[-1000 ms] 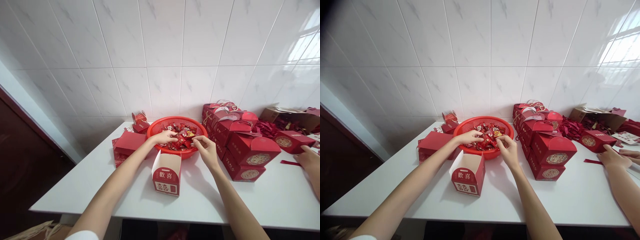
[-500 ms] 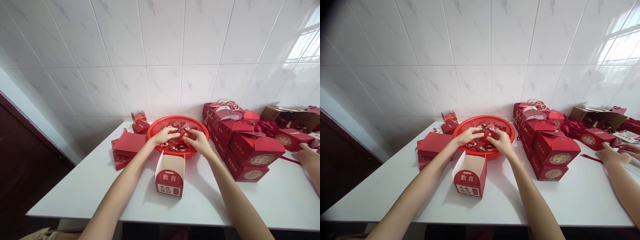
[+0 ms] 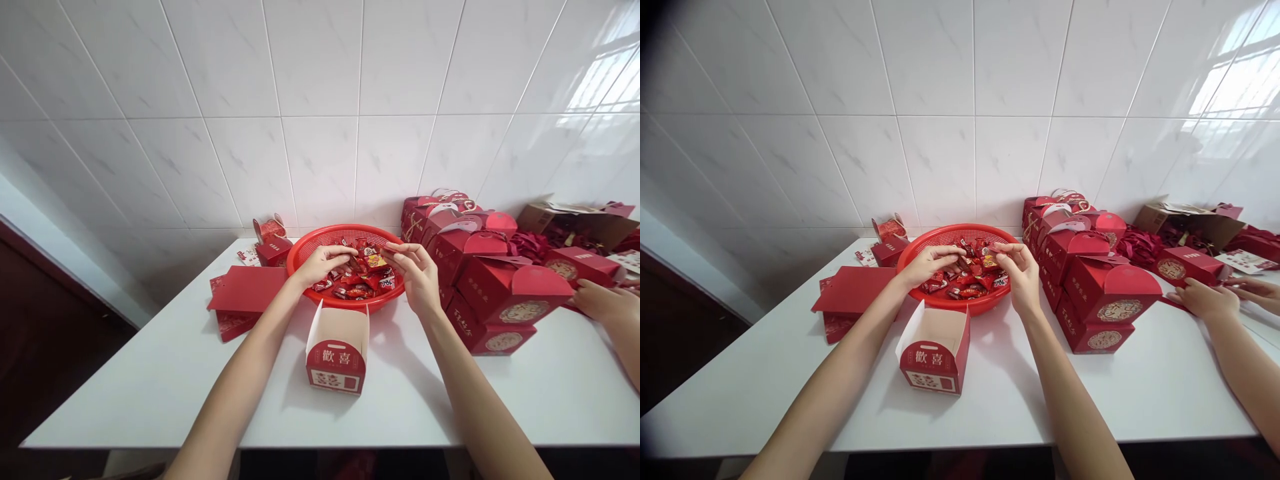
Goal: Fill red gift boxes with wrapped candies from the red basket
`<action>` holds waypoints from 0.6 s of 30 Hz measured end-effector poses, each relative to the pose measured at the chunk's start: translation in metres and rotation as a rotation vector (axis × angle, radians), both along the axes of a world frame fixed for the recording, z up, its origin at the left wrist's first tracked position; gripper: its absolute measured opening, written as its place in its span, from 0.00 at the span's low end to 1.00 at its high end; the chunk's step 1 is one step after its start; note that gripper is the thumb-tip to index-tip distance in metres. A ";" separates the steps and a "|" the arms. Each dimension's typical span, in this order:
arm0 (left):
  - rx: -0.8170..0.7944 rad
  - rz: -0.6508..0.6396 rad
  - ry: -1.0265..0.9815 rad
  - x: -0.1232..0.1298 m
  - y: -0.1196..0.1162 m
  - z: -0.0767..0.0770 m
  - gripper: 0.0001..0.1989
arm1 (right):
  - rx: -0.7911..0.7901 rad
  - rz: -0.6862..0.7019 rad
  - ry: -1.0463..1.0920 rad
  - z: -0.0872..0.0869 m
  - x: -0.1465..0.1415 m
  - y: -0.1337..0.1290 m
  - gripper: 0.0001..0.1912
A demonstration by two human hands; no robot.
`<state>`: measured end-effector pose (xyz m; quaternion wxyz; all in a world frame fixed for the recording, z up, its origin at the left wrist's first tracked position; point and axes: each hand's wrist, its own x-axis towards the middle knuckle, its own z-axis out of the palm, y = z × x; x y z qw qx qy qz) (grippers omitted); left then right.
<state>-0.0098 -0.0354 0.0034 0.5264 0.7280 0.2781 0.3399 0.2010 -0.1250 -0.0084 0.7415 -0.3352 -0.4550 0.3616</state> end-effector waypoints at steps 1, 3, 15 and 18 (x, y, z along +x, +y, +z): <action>0.012 -0.008 -0.002 0.000 -0.001 0.001 0.20 | 0.003 -0.004 -0.033 -0.001 -0.001 0.000 0.12; 0.059 -0.037 -0.001 -0.001 -0.003 0.002 0.16 | 0.001 -0.032 -0.110 -0.003 -0.002 0.000 0.15; 0.183 -0.138 0.047 -0.001 -0.012 0.011 0.03 | -0.004 0.087 -0.400 -0.009 -0.014 0.005 0.23; 0.164 -0.131 0.007 -0.001 -0.012 0.010 0.02 | -0.034 0.097 -0.432 -0.008 -0.012 0.006 0.23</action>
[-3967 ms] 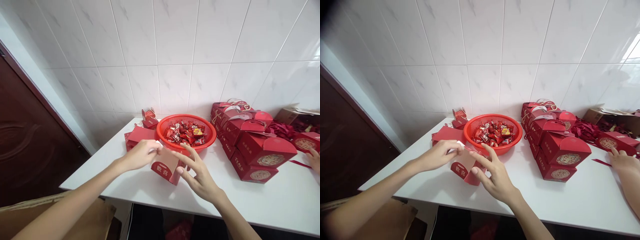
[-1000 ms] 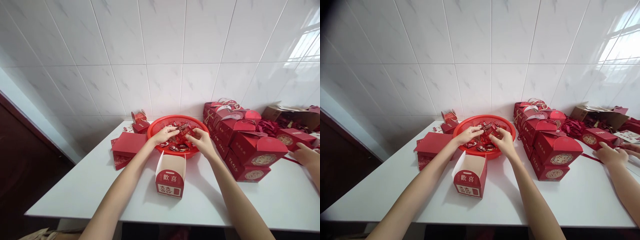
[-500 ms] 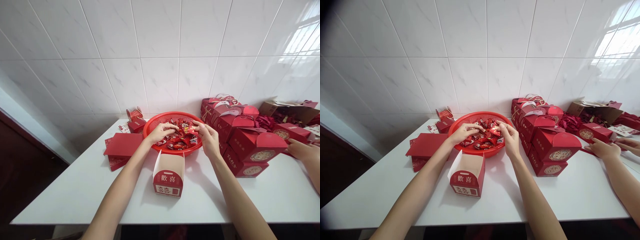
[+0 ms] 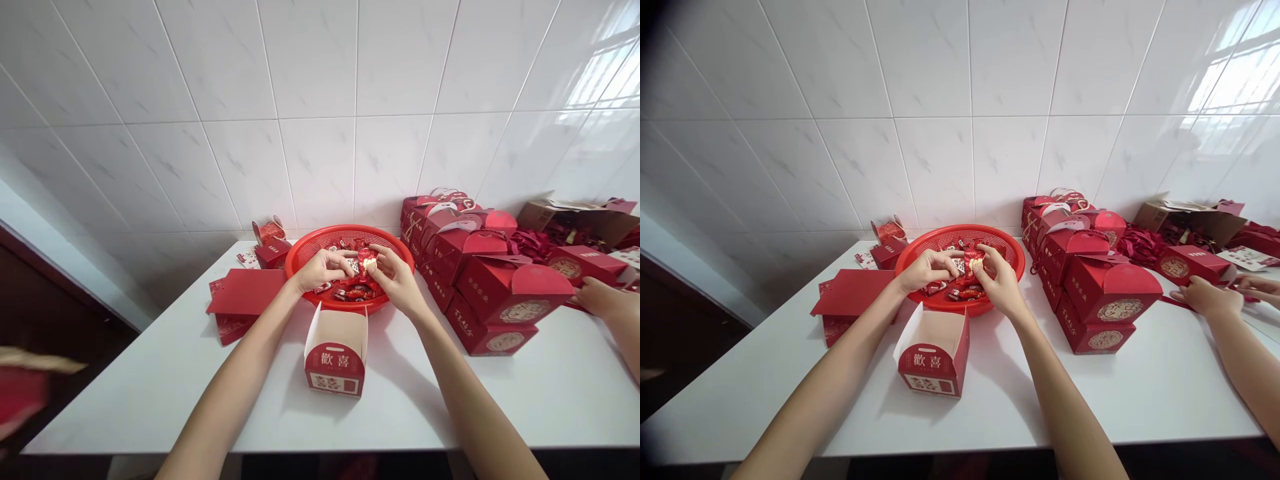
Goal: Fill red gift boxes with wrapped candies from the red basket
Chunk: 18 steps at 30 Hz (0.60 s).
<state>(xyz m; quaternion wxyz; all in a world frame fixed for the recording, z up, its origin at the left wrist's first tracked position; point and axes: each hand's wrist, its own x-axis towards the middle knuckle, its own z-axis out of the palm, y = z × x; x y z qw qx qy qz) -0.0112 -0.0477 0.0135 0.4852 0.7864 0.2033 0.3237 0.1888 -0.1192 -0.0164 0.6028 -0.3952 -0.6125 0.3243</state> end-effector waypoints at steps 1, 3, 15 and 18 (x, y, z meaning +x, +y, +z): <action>-0.005 -0.002 -0.016 0.000 0.000 0.000 0.03 | -0.024 0.013 0.013 0.000 0.000 0.000 0.23; -0.020 -0.011 -0.038 0.000 0.002 -0.002 0.10 | -0.062 0.031 0.064 0.001 0.000 0.000 0.23; 0.091 0.048 0.982 0.015 0.017 -0.012 0.26 | -0.005 -0.155 0.362 0.005 -0.001 -0.004 0.22; 0.090 -0.017 1.052 0.020 0.017 -0.009 0.25 | -0.007 -0.161 0.365 0.006 -0.003 -0.004 0.22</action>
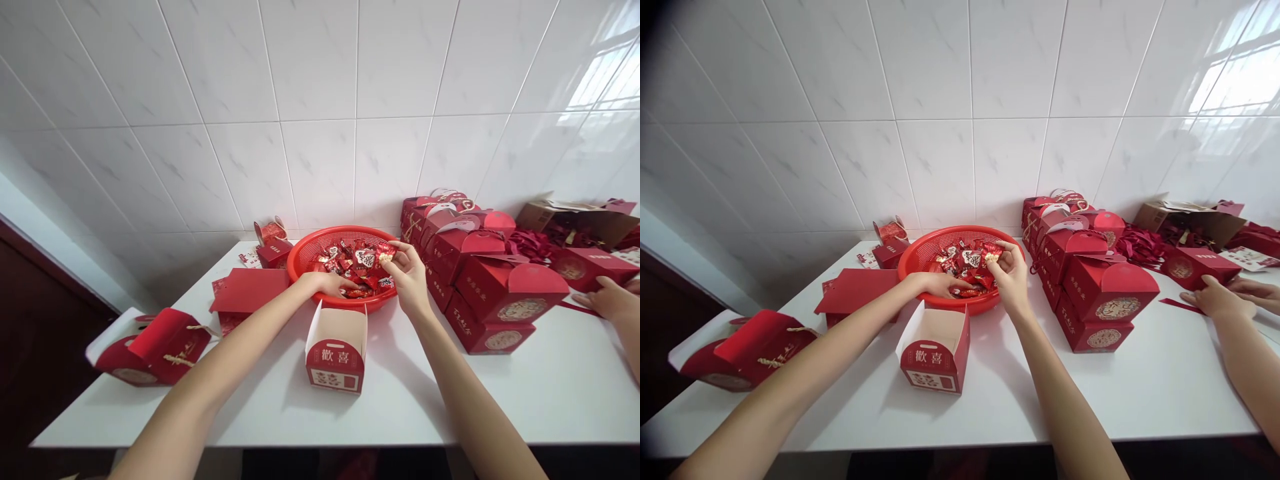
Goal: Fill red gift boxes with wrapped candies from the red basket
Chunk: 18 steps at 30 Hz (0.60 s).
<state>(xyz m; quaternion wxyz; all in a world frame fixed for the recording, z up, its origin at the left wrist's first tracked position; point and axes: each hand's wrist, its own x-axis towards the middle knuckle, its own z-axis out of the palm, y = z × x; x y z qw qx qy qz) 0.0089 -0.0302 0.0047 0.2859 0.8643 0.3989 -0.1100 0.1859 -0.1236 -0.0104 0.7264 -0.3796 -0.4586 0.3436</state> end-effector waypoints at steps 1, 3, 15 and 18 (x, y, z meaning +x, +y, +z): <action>-0.011 -0.016 0.008 0.002 0.000 0.001 0.24 | 0.001 -0.003 -0.003 0.000 0.000 0.000 0.22; -0.044 -0.039 0.012 0.007 0.000 0.002 0.20 | 0.004 -0.009 -0.010 0.000 0.000 0.000 0.21; -0.182 0.012 -0.345 0.003 -0.003 0.006 0.11 | 0.062 -0.023 0.102 -0.004 0.005 0.004 0.16; -0.122 0.070 -0.528 0.000 -0.003 0.007 0.13 | 0.070 -0.056 0.118 -0.003 0.006 0.002 0.15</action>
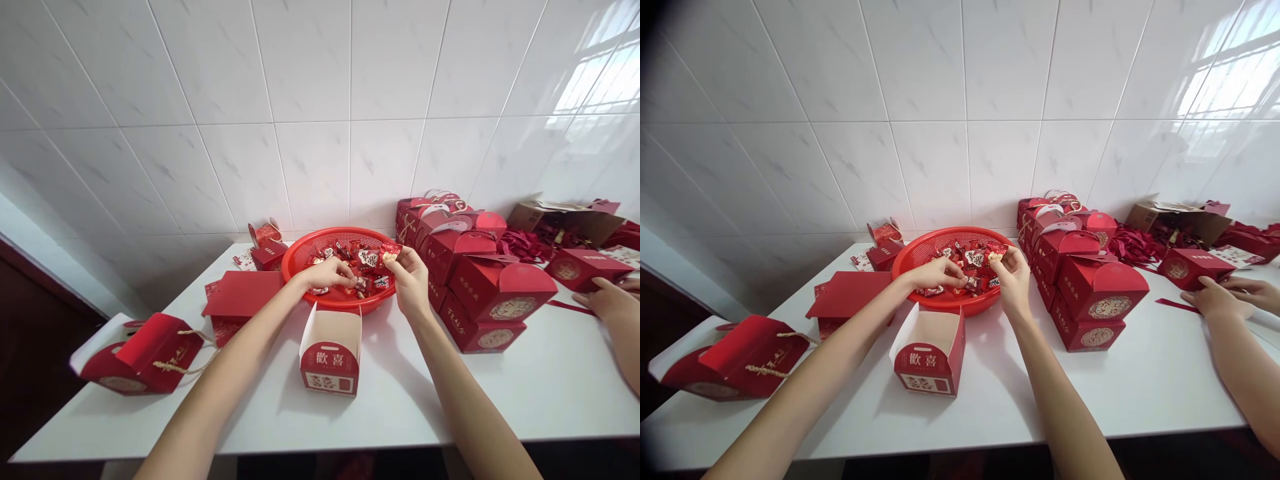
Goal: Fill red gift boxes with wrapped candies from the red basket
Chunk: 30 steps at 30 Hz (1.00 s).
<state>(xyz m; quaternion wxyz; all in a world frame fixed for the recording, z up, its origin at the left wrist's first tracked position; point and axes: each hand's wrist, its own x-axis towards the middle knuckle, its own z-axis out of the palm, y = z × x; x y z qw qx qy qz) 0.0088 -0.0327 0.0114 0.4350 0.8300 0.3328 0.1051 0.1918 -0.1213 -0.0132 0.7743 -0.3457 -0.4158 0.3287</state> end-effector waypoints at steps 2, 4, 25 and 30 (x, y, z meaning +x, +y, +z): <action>0.033 0.071 -0.113 -0.001 0.001 0.000 0.15 | -0.003 -0.028 -0.013 0.000 0.001 -0.001 0.13; 0.046 0.126 -0.196 0.000 0.002 0.000 0.17 | -0.015 -0.052 -0.037 0.000 0.001 -0.001 0.12; 0.447 0.259 0.297 0.005 -0.008 0.002 0.21 | -0.048 -0.052 -0.069 0.000 0.003 -0.003 0.13; 0.317 0.194 0.638 -0.001 -0.006 -0.002 0.18 | -0.035 -0.051 -0.045 0.003 0.006 -0.005 0.14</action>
